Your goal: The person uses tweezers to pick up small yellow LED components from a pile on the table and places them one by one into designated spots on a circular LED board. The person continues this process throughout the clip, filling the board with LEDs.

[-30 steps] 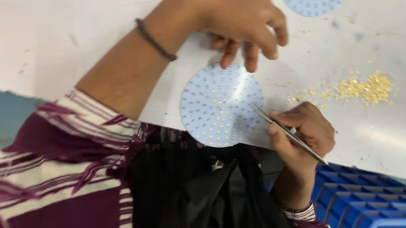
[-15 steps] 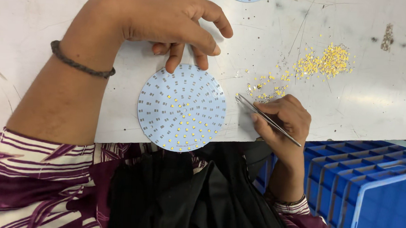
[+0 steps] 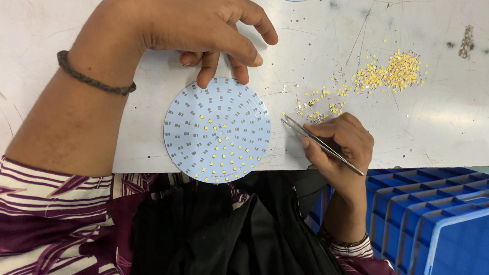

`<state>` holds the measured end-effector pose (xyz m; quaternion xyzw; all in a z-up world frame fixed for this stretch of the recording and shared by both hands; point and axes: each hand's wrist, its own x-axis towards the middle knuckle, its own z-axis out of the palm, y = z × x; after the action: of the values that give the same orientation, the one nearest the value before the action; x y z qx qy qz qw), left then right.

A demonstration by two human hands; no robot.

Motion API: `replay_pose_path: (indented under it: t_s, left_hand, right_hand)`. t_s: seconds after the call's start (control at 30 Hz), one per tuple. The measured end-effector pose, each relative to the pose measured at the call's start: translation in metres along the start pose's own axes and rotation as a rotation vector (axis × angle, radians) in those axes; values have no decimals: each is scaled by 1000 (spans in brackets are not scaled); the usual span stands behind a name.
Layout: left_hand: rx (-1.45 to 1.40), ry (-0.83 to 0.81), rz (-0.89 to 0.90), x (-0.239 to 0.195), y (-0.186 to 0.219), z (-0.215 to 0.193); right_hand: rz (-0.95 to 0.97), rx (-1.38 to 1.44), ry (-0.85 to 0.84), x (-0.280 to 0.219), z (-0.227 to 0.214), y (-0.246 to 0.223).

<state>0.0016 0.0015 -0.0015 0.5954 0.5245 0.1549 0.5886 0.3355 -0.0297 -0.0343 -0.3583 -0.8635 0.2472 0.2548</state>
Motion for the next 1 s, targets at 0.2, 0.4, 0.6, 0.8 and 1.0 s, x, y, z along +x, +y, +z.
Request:
replay_pose_path:
  t_s: [0.2,0.4,0.6,0.8,1.0]
  left_hand:
    - [-20,-2,17,2,-4,0]
    - [-15,-34,43,-1,-2,0]
    - [-79,-63,19,-1,-5,2]
    - [-105,-62,41,-2,-7,3]
    - [-111,-37,38,-1,-9,4]
  right_hand:
    - [1,-8,7,-2,1,2]
    - [-53,52,-35,8,7,-14]
    - [-236,117,-191,31,42,-48]
    - [-249,71,-239,43,57,-66]
    - [-257,74,-262,45,58,-67]
